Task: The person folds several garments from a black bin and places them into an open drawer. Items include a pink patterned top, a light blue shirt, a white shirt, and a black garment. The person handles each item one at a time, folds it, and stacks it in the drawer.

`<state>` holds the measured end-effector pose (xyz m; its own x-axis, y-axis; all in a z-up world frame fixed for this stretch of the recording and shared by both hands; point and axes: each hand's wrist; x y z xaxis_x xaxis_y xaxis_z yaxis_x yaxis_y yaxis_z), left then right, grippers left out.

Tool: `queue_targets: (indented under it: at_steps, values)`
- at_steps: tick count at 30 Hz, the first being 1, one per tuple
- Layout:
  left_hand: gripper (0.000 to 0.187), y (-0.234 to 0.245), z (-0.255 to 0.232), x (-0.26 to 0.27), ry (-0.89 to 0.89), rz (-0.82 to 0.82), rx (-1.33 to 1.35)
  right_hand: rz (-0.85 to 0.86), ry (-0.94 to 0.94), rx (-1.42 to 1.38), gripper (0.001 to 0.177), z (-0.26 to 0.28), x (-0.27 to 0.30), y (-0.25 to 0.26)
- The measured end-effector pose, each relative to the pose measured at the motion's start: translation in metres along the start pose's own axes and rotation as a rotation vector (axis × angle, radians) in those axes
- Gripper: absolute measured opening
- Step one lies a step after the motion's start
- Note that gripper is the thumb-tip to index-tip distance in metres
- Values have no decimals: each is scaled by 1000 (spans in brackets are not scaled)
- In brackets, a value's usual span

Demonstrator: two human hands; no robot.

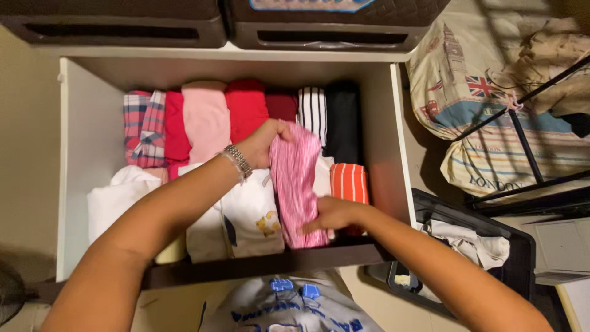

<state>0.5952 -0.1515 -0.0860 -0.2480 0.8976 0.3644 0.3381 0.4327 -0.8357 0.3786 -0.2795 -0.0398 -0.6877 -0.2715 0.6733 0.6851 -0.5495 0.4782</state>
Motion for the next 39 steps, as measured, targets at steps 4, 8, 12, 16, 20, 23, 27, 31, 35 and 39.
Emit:
queue_targets:
  at_steps: [4, 8, 12, 16, 20, 23, 27, 31, 35, 39]
  values:
    - [28, 9, -5, -1, 163, -24, -114, 148, -69, -30, 59, 4, -1, -9]
    - [40, 4, -6, 1, 167, -4, 45, 97, 93, -96, 64, -3, -4, -9]
    - [46, 3, 8, 7, 173, 38, 133, 108, 152, -246, 73, -19, 3, -4]
    - [44, 5, 10, 4, 160, 76, 136, -357, 12, -139, 80, -26, 19, 31]
    - [26, 8, 19, -13, 78, 53, 61, -633, 349, -317, 90, -4, 11, 43]
    - [12, 6, 27, -18, 44, 10, 152, -658, 332, -367, 90, 16, -2, 39]
    - [17, -11, 24, 9, -104, -40, -237, -757, 313, -343, 81, 23, -9, 27]
    - [42, -42, 12, 64, -725, -65, -1291, -684, 385, -589, 59, 5, -11, 25]
    - [60, -69, 7, 95, -229, -128, -1326, -631, 390, -559, 43, -9, -22, 32]
    - [58, -66, 17, 84, -233, -130, -918, -774, 231, -246, 48, -7, -30, 28]
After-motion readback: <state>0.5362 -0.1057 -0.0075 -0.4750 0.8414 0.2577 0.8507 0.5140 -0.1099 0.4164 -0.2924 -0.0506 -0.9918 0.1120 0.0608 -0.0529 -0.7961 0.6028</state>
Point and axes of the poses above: each hand's wrist, its own x-axis away from the middle knuckle, its own y-axis out of the back of the hand, z = x × y, and after that the axes turned 11 degrees about x, right-handed
